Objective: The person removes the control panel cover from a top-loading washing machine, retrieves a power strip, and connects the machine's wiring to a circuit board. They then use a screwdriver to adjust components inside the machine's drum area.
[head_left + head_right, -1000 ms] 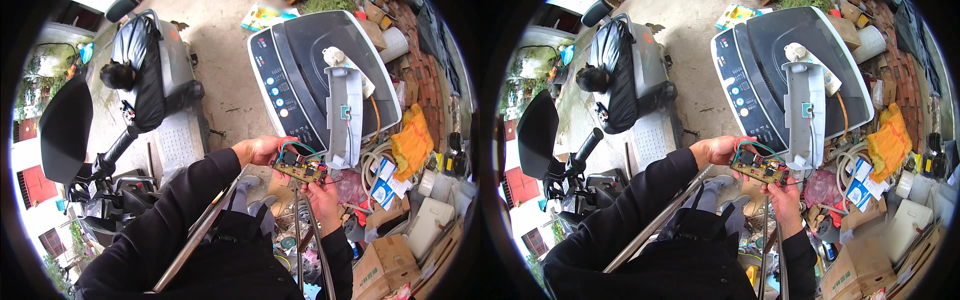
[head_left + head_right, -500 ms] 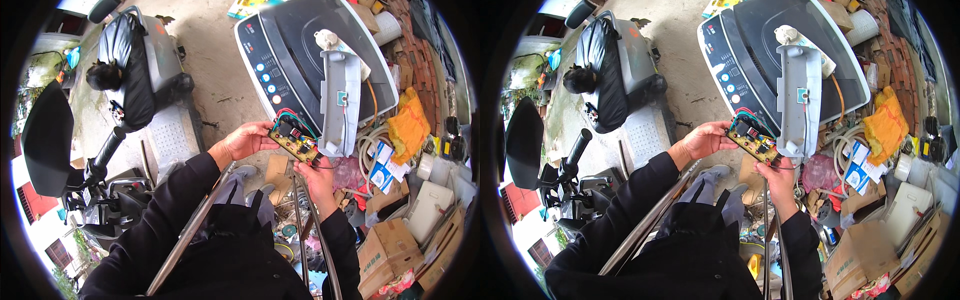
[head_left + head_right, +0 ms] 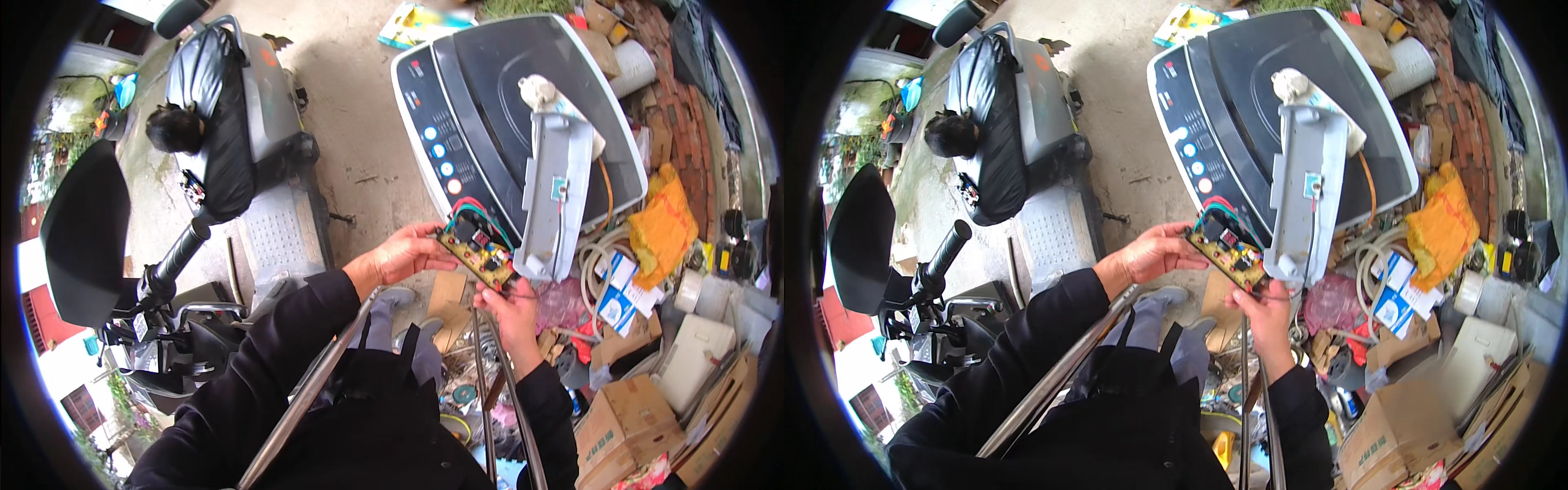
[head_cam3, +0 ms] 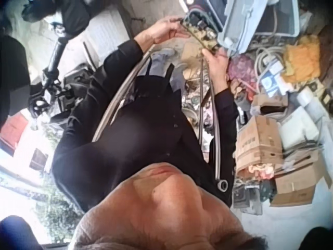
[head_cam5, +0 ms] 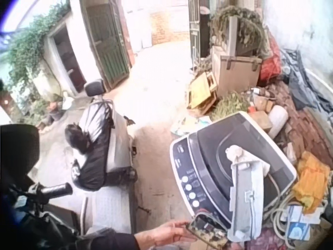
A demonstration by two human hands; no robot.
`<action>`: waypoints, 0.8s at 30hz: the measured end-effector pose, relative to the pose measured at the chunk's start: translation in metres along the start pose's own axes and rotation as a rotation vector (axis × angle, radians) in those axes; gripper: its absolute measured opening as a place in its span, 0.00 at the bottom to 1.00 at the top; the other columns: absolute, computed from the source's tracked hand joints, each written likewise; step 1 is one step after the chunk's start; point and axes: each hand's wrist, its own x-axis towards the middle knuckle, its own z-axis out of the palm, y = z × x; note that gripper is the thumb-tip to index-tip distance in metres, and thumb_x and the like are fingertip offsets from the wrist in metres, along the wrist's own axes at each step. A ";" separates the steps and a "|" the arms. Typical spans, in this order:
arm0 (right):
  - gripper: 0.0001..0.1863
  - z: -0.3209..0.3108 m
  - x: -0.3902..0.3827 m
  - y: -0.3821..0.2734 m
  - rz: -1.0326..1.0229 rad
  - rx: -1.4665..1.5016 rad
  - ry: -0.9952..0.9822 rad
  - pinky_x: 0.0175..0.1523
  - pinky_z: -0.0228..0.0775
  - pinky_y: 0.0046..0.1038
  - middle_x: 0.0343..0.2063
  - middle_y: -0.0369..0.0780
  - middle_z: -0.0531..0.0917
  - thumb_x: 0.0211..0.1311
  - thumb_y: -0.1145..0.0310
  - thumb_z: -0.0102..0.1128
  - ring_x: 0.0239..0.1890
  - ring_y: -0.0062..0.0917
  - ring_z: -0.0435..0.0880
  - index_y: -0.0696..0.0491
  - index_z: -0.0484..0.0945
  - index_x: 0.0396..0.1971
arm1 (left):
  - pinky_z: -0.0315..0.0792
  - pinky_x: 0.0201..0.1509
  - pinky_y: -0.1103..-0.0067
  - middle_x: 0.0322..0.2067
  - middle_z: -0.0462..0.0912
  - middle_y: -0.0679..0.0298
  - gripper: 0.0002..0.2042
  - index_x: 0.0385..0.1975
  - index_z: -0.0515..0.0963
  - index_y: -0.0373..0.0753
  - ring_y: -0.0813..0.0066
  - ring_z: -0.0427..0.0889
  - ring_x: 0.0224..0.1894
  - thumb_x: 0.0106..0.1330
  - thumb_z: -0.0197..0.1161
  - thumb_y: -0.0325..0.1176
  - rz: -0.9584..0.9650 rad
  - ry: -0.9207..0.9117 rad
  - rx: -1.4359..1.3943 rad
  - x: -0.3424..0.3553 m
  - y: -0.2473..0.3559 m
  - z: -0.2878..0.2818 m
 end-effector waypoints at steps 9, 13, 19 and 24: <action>0.21 -0.006 -0.001 0.001 0.084 -0.038 -0.014 0.42 0.84 0.31 0.41 0.45 0.84 0.61 0.82 0.62 0.37 0.29 0.87 0.59 0.71 0.54 | 0.75 0.64 0.65 0.53 0.80 0.53 0.23 0.65 0.65 0.34 0.60 0.84 0.52 0.69 0.54 0.22 0.007 0.015 0.094 -0.003 0.005 0.002; 0.22 -0.007 -0.005 -0.010 0.092 0.026 -0.087 0.45 0.84 0.32 0.44 0.46 0.83 0.61 0.83 0.61 0.43 0.31 0.86 0.59 0.71 0.55 | 0.75 0.64 0.64 0.54 0.80 0.53 0.22 0.64 0.65 0.35 0.59 0.84 0.53 0.69 0.53 0.22 -0.004 -0.002 0.081 -0.002 0.008 0.004; 0.15 -0.011 -0.020 -0.022 0.072 0.208 0.010 0.50 0.81 0.38 0.45 0.44 0.82 0.69 0.70 0.58 0.46 0.34 0.85 0.57 0.71 0.52 | 0.77 0.62 0.66 0.52 0.81 0.53 0.21 0.63 0.66 0.34 0.59 0.84 0.52 0.70 0.54 0.22 0.010 0.020 0.066 -0.001 0.006 0.002; 0.17 -0.016 -0.025 -0.027 -0.200 -0.102 0.249 0.46 0.75 0.26 0.44 0.39 0.80 0.72 0.61 0.55 0.43 0.23 0.79 0.56 0.71 0.53 | 0.78 0.61 0.68 0.51 0.82 0.53 0.19 0.61 0.67 0.32 0.60 0.84 0.52 0.70 0.54 0.22 0.003 0.085 0.096 0.000 0.006 0.012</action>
